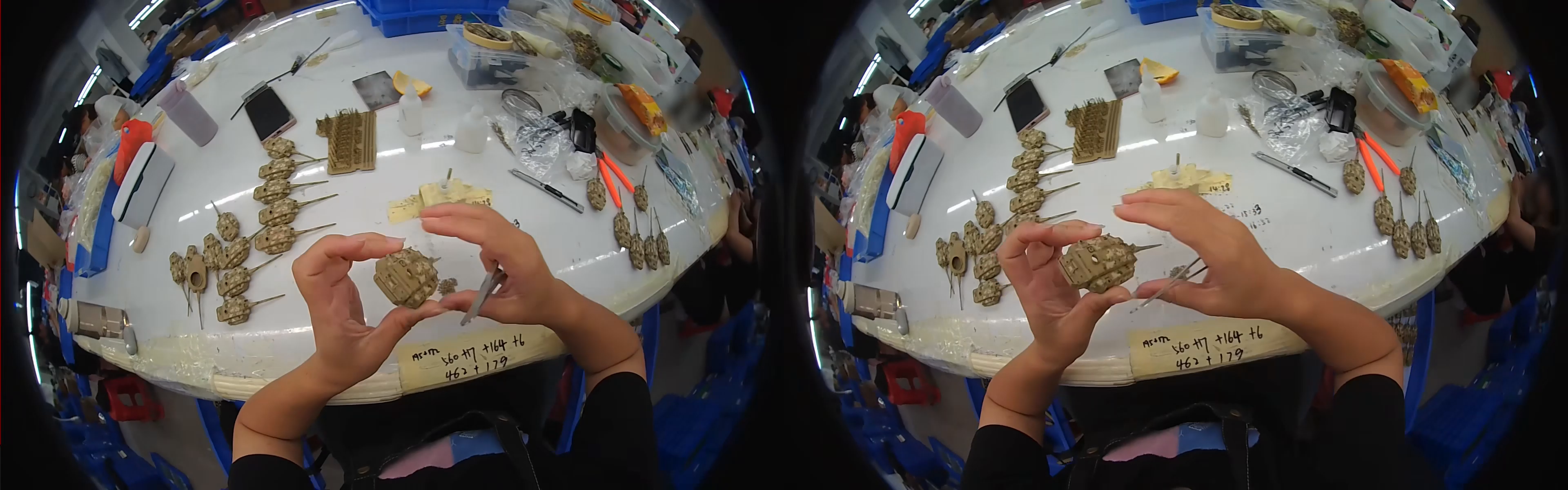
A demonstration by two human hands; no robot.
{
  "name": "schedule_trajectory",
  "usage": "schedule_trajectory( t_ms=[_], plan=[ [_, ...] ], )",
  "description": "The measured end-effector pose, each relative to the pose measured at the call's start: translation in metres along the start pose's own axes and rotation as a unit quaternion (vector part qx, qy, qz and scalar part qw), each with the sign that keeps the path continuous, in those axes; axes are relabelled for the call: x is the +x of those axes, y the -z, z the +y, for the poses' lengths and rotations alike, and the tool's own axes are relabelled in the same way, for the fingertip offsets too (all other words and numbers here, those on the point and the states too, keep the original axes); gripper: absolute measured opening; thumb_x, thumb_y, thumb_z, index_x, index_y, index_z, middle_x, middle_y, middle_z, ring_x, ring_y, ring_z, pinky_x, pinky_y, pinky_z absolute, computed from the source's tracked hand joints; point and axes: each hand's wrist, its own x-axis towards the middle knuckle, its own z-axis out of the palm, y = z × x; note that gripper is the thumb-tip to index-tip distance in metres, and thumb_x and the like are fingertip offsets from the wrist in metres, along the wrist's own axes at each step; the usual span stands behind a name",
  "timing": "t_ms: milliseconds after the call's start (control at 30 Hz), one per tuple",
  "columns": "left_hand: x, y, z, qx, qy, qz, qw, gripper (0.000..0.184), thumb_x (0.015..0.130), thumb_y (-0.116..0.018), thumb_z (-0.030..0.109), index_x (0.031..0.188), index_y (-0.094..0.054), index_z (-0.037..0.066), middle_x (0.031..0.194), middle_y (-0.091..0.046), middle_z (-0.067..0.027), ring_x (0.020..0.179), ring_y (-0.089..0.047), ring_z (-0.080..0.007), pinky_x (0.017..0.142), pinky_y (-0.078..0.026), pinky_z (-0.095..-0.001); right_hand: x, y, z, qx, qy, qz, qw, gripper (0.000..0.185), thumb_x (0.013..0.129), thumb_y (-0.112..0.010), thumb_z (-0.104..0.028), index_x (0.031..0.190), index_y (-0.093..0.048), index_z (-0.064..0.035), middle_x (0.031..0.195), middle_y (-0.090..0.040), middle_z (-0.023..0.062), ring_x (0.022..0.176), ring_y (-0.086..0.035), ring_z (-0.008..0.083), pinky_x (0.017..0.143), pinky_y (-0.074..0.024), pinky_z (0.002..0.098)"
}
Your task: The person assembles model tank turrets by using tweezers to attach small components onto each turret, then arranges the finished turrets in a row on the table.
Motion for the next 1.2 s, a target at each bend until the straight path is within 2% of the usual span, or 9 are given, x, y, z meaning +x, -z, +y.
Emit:
schedule_trajectory(
  t_ms=[67, 267, 467, 667, 733, 833, 900, 1100, 1200],
  plan=[
    [-0.003, -0.004, 0.004, -0.11, 0.075, -0.056, 0.99, 0.066, 0.06, -0.075, 0.005, 0.109, -0.031, 0.005, 0.105, -0.044, -0.0116, 0.102, -0.042, -0.0198, 0.09, -0.033, -0.0308, -0.002, -0.001, 0.001, 0.072, 0.014, -0.037, 0.997, 0.064, 0.061, -0.074, -0.012, 0.117, -0.046, -0.001, 0.112, -0.053, 0.0113, 0.092, -0.054, 0.0179, 0.07, -0.0438, 0.0237],
    [-0.004, -0.005, 0.004, -0.156, 0.138, -0.079, 0.975, 0.069, 0.061, -0.073, 0.003, 0.114, -0.029, 0.006, 0.109, -0.045, -0.0138, 0.107, -0.04, -0.0212, 0.093, -0.031, -0.0349, -0.008, -0.005, 0.003, 0.096, 0.015, -0.018, 0.995, 0.068, 0.059, -0.076, -0.016, 0.119, -0.046, -0.0033, 0.105, -0.057, 0.0099, 0.085, -0.056, 0.0169, 0.066, -0.0437, 0.0225],
    [0.003, -0.007, 0.008, -0.163, 0.242, -0.037, 0.956, 0.071, 0.065, -0.068, 0.008, 0.122, -0.025, 0.008, 0.114, -0.043, -0.0137, 0.105, -0.04, -0.0221, 0.094, -0.024, -0.0359, -0.005, 0.005, -0.007, 0.063, -0.109, -0.018, 0.992, 0.07, 0.057, -0.077, -0.016, 0.12, -0.046, -0.0087, 0.096, -0.06, 0.0075, 0.085, -0.057, 0.0151, 0.066, -0.0443, 0.0237],
    [0.009, -0.006, 0.009, -0.102, 0.237, -0.003, 0.966, 0.048, 0.081, -0.049, 0.012, 0.124, -0.028, 0.009, 0.116, -0.042, -0.0128, 0.107, -0.035, -0.0181, 0.092, -0.022, -0.0316, -0.005, 0.021, -0.006, -0.017, -0.078, 0.098, 0.992, 0.068, 0.057, -0.076, -0.012, 0.119, -0.047, -0.0095, 0.097, -0.06, 0.006, 0.085, -0.057, 0.0152, 0.066, -0.0447, 0.0247],
    [0.012, -0.002, 0.009, -0.095, 0.238, 0.004, 0.967, 0.046, 0.084, -0.047, 0.016, 0.125, -0.028, 0.009, 0.117, -0.042, -0.0125, 0.108, -0.036, -0.018, 0.092, -0.023, -0.0311, -0.003, 0.028, -0.007, -0.037, -0.049, 0.14, 0.988, 0.067, 0.057, -0.076, -0.01, 0.118, -0.047, -0.0096, 0.097, -0.06, 0.0056, 0.085, -0.057, 0.0152, 0.067, -0.0448, 0.0248],
    [0.016, 0.002, 0.008, -0.088, 0.238, 0.009, 0.967, 0.045, 0.084, -0.046, 0.017, 0.125, -0.029, 0.009, 0.117, -0.042, -0.0123, 0.109, -0.036, -0.0181, 0.092, -0.024, -0.0312, -0.021, 0.046, -0.009, -0.061, -0.081, 0.155, 0.983, 0.065, 0.059, -0.076, -0.009, 0.117, -0.047, -0.0097, 0.095, -0.06, 0.0061, 0.085, -0.057, 0.0156, 0.069, -0.0455, 0.0252],
    [0.017, 0.006, 0.007, -0.077, 0.242, 0.028, 0.967, 0.044, 0.085, -0.046, 0.019, 0.125, -0.029, 0.009, 0.117, -0.042, -0.012, 0.11, -0.036, -0.0182, 0.091, -0.024, -0.0312, -0.044, 0.057, -0.009, -0.08, -0.225, 0.151, 0.959, 0.063, 0.061, -0.075, -0.01, 0.117, -0.047, -0.0098, 0.093, -0.059, 0.007, 0.084, -0.057, 0.0159, 0.07, -0.0454, 0.0259],
    [0.016, 0.004, 0.005, -0.059, 0.243, 0.018, 0.968, 0.043, 0.086, -0.044, 0.02, 0.125, -0.03, 0.009, 0.118, -0.042, -0.0118, 0.111, -0.036, -0.0186, 0.091, -0.025, -0.0318, -0.104, 0.076, -0.012, -0.263, -0.366, 0.149, 0.88, 0.057, 0.068, -0.07, -0.019, 0.118, -0.045, -0.0103, 0.09, -0.059, 0.007, 0.083, -0.057, 0.018, 0.071, -0.0449, 0.0269],
    [0.014, 0.0, 0.007, -0.045, 0.245, 0.012, 0.968, 0.043, 0.086, -0.044, 0.02, 0.125, -0.03, 0.009, 0.118, -0.043, -0.0118, 0.111, -0.036, -0.0186, 0.092, -0.025, -0.032, -0.113, 0.081, -0.009, -0.417, -0.45, 0.091, 0.784, 0.055, 0.071, -0.065, -0.026, 0.119, -0.042, -0.0109, 0.09, -0.059, 0.0063, 0.084, -0.056, 0.0204, 0.069, -0.0451, 0.0293]
  ],
)
